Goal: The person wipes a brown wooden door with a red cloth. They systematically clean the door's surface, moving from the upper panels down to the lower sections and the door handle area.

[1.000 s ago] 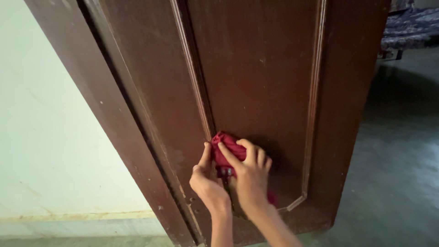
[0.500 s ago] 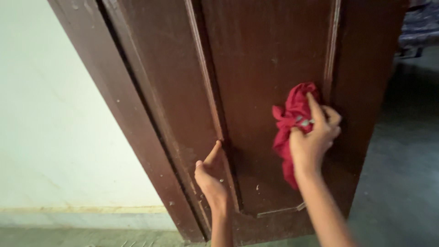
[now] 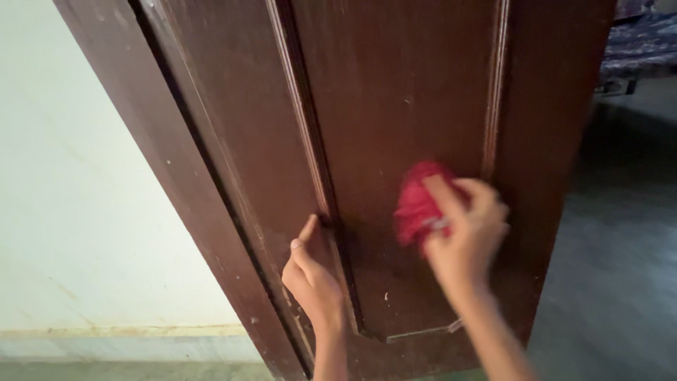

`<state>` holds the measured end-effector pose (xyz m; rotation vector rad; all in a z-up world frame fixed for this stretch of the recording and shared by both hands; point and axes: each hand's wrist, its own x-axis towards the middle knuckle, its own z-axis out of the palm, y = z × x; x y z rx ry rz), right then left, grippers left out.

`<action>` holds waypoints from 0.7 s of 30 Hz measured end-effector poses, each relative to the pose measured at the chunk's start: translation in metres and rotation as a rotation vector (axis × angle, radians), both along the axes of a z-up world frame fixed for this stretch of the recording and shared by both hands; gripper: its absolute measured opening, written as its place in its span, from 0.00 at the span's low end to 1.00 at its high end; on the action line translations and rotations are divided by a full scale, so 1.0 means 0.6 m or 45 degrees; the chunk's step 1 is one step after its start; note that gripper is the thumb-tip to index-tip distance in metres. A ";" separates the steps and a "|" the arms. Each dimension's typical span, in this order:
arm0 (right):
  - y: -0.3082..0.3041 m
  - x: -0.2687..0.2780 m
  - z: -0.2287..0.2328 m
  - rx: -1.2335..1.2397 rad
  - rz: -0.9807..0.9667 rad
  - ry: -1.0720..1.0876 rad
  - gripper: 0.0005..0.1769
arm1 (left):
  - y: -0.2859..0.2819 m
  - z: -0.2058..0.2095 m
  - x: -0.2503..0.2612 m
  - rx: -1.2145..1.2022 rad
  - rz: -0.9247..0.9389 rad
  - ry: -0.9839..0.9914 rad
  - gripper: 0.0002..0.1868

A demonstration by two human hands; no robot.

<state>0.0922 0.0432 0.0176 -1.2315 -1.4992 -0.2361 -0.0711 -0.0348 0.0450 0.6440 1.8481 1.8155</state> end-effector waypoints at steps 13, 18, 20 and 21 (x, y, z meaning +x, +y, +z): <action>0.028 -0.084 0.024 0.182 0.051 0.455 0.49 | 0.037 -0.008 0.043 0.858 -0.054 0.378 0.25; -0.023 -0.154 0.040 0.013 0.211 0.027 0.46 | 0.033 0.029 0.047 0.617 0.100 0.187 0.23; -0.035 -0.150 0.059 0.001 0.325 -0.012 0.46 | 0.036 0.051 0.049 0.647 0.156 0.135 0.22; -0.032 -0.148 0.074 0.015 0.319 -0.021 0.45 | 0.038 0.059 0.050 0.659 0.184 0.109 0.21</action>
